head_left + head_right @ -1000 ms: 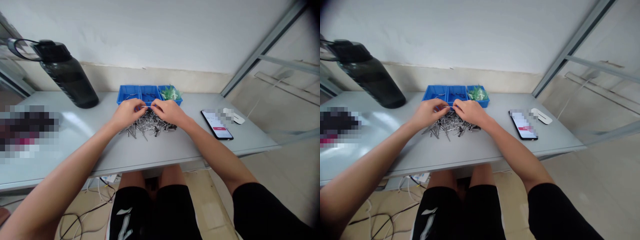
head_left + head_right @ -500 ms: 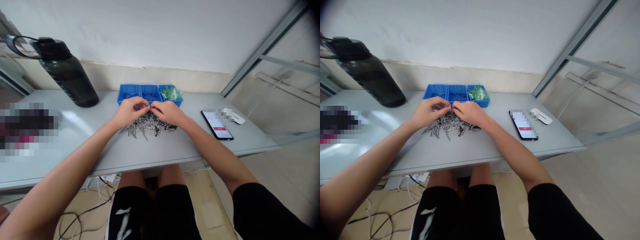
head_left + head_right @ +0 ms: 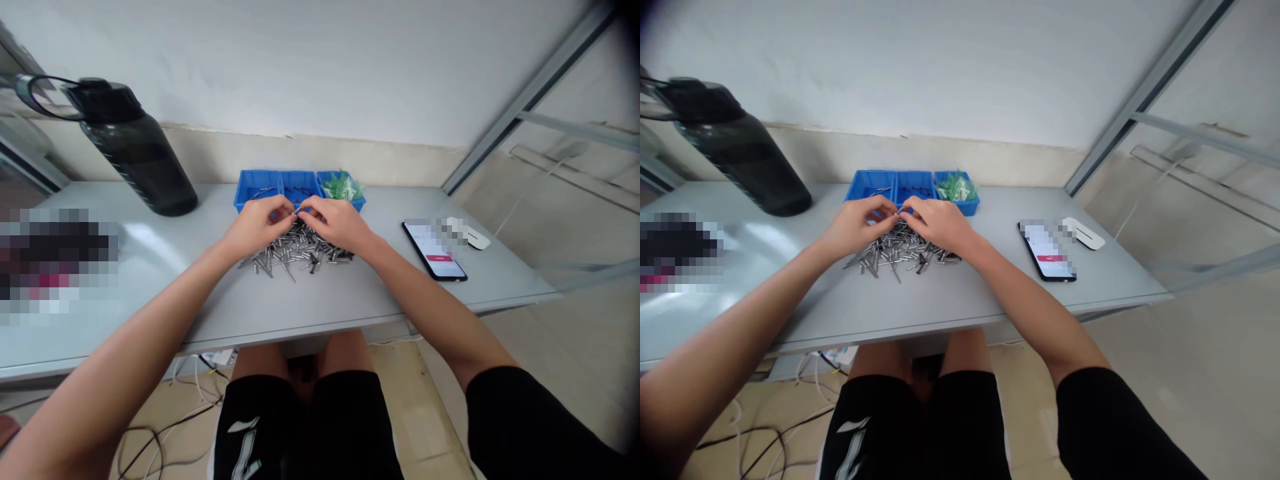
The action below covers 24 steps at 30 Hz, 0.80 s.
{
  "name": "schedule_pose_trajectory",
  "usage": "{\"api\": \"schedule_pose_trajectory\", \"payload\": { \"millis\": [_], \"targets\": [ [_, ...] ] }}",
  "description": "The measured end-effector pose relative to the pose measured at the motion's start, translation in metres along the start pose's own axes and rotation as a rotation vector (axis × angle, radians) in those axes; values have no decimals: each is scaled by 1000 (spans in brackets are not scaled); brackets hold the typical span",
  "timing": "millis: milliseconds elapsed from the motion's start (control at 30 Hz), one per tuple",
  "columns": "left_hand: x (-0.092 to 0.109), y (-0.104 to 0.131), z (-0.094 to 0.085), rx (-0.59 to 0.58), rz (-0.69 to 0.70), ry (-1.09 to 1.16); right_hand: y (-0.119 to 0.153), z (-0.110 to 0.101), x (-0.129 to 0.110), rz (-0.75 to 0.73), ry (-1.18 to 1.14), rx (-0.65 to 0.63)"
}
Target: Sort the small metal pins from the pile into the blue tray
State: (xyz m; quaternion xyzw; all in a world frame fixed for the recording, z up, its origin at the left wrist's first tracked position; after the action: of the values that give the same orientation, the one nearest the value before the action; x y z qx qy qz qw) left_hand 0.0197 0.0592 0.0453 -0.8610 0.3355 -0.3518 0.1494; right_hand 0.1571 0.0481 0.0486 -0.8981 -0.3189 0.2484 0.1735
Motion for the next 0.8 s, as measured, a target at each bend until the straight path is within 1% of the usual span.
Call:
{"api": "schedule_pose_trajectory", "payload": {
  "millis": [100,267,400,533,667,800],
  "targets": [
    [1,0,0,0,17,1,-1,-2,2,12,22,30],
    [0,0,2,-22,28,-15,-1,3,3,-29,78,-39],
    [-1,-1,0,12,23,-21,-1,1,6,-21,71,-23],
    [-3,-1,-2,28,14,-38,-2,-1,11,18,61,-25],
    [-2,-1,-2,24,21,-52,-3,2,11,0,71,-52],
    [1,-1,-2,7,30,-51,-2,5,9,-16,112,-106]
  ]
}}
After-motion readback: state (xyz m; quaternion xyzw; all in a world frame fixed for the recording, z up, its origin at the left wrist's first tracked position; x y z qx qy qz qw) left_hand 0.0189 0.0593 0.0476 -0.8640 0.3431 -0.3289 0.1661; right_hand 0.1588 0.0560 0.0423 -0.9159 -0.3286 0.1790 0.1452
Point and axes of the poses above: each hand's wrist, its own y-axis away from the middle knuckle, its own z-axis out of the palm, x = y × z, the point moved 7 cm from there along -y, towards the middle knuckle, and after that the axes turned 3 degrees about z, right-handed, at the moved point
